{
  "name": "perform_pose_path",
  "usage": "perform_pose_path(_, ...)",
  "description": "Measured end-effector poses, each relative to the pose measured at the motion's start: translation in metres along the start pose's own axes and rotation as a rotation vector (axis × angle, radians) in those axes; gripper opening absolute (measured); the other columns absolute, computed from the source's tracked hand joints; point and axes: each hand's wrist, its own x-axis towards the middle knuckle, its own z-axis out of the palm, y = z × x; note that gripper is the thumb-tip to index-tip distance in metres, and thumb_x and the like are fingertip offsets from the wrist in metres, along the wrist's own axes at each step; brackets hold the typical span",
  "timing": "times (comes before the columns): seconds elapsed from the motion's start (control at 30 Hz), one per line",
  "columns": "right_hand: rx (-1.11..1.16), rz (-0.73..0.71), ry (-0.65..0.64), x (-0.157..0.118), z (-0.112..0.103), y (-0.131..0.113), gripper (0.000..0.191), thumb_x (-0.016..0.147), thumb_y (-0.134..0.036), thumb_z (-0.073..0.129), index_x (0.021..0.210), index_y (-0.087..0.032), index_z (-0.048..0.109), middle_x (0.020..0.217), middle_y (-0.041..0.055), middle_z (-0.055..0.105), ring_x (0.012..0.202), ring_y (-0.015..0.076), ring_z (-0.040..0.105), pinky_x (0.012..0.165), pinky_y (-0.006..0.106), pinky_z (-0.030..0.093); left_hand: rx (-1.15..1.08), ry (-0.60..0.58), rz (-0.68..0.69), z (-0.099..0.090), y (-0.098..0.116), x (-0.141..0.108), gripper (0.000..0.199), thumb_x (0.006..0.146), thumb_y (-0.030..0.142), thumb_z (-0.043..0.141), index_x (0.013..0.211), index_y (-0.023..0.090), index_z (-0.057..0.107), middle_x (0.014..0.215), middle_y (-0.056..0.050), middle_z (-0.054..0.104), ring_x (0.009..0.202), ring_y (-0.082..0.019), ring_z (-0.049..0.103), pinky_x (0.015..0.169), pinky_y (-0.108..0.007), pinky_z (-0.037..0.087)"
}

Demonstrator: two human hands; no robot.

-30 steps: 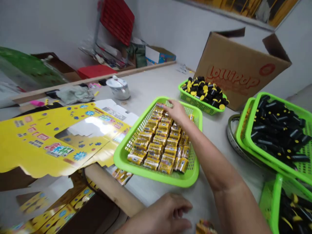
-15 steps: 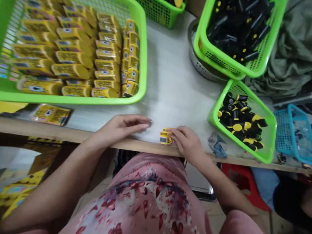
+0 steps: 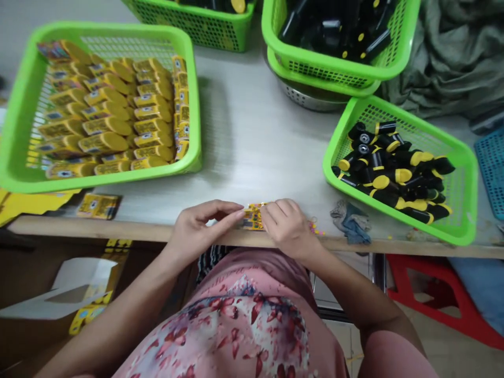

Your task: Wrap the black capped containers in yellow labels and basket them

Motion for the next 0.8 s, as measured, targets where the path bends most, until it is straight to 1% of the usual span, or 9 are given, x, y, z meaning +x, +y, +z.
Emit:
perform_pose_path(0.13,-0.04,0.092,0.151,0.014,-0.008,-0.001,0.014,0.095,-0.016,0.055,0.097,-0.012,0.069,0.079,0.0069,0.067,0.074,0.0193,0.056,0.068,0.034,0.044,0.011,-0.003,0.083,0.014,0.002,0.007,0.028,0.075,0.042,0.075,0.089,0.018,0.078,0.084,-0.005,0.076,0.072,-0.019,0.066,0.072,-0.029,0.054)
perform_pose_path(0.2,-0.037,0.113,0.138,0.019,-0.012,-0.001,0.015,0.096,-0.016,0.055,0.1,-0.014,0.069,0.081,0.0066,0.069,0.075,0.0189,0.059,0.068,0.034,0.045,-0.096,-0.037,0.037,0.019,0.002,0.015,0.028,0.079,0.045,0.071,0.084,0.019,0.079,0.083,-0.004,0.077,0.074,-0.02,0.068,0.074,-0.03,0.055)
perform_pose_path(0.27,-0.015,0.162,0.121,0.02,-0.021,0.006,0.016,0.097,-0.019,0.055,0.106,-0.017,0.068,0.088,0.007,0.072,0.08,0.019,0.063,0.072,0.033,0.048,-0.23,-0.066,-0.077,0.022,0.002,0.022,0.03,0.077,0.049,0.073,0.079,0.019,0.079,0.079,-0.004,0.077,0.069,-0.019,0.067,0.068,-0.029,0.056)
perform_pose_path(0.37,0.001,0.296,0.181,0.014,-0.047,0.039,0.021,0.097,-0.025,0.057,0.114,-0.019,0.067,0.097,0.0079,0.074,0.088,0.0205,0.067,0.081,0.036,0.052,-0.367,-0.064,-0.254,0.021,-0.002,0.031,0.033,0.064,0.049,0.084,0.074,0.018,0.079,0.073,-0.004,0.076,0.057,-0.015,0.063,0.058,-0.025,0.054)
perform_pose_path(0.47,-0.043,0.512,0.195,0.012,-0.079,0.099,0.019,0.095,-0.028,0.058,0.106,-0.02,0.07,0.095,0.008,0.075,0.087,0.0226,0.068,0.085,0.04,0.052,-0.455,-0.053,-0.342,0.019,-0.007,0.037,0.034,0.053,0.045,0.091,0.068,0.018,0.078,0.069,-0.004,0.075,0.052,-0.012,0.061,0.054,-0.022,0.052)
perform_pose_path(0.5,-0.067,0.606,0.142,0.015,-0.087,0.123,0.018,0.093,-0.028,0.058,0.103,-0.019,0.071,0.097,0.0087,0.075,0.088,0.0234,0.068,0.085,0.04,0.052,-0.484,-0.046,-0.355,0.019,-0.008,0.038,0.034,0.05,0.043,0.093,0.065,0.017,0.077,0.068,-0.004,0.075,0.052,-0.012,0.062,0.054,-0.022,0.053)
perform_pose_path(0.6,-0.228,0.825,-0.165,0.031,-0.093,0.184,0.02,0.09,-0.024,0.059,0.103,-0.014,0.07,0.097,0.0124,0.074,0.088,0.0264,0.067,0.081,0.04,0.051,-0.532,-0.031,-0.374,0.021,-0.009,0.04,0.036,0.041,0.038,0.097,0.059,0.017,0.074,0.067,-0.004,0.075,0.058,-0.015,0.066,0.054,-0.021,0.054)
perform_pose_path(0.7,-0.452,0.643,-0.496,0.049,-0.08,0.216,0.03,0.091,-0.019,0.053,0.115,-0.007,0.067,0.112,0.0197,0.071,0.104,0.0315,0.062,0.087,0.042,0.048,-0.545,-0.075,-0.39,0.022,-0.008,0.04,0.038,0.04,0.042,0.097,0.061,0.018,0.076,0.073,-0.006,0.078,0.065,-0.019,0.07,0.061,-0.026,0.059)
perform_pose_path(0.8,-0.503,0.456,-0.669,0.06,-0.061,0.221,0.029,0.089,-0.011,0.05,0.108,-0.003,0.07,0.113,0.0241,0.07,0.114,0.0337,0.056,0.092,0.042,0.043,-0.545,-0.113,-0.377,0.022,-0.008,0.039,0.039,0.046,0.047,0.095,0.067,0.02,0.078,0.076,-0.007,0.079,0.07,-0.021,0.072,0.071,-0.03,0.061)
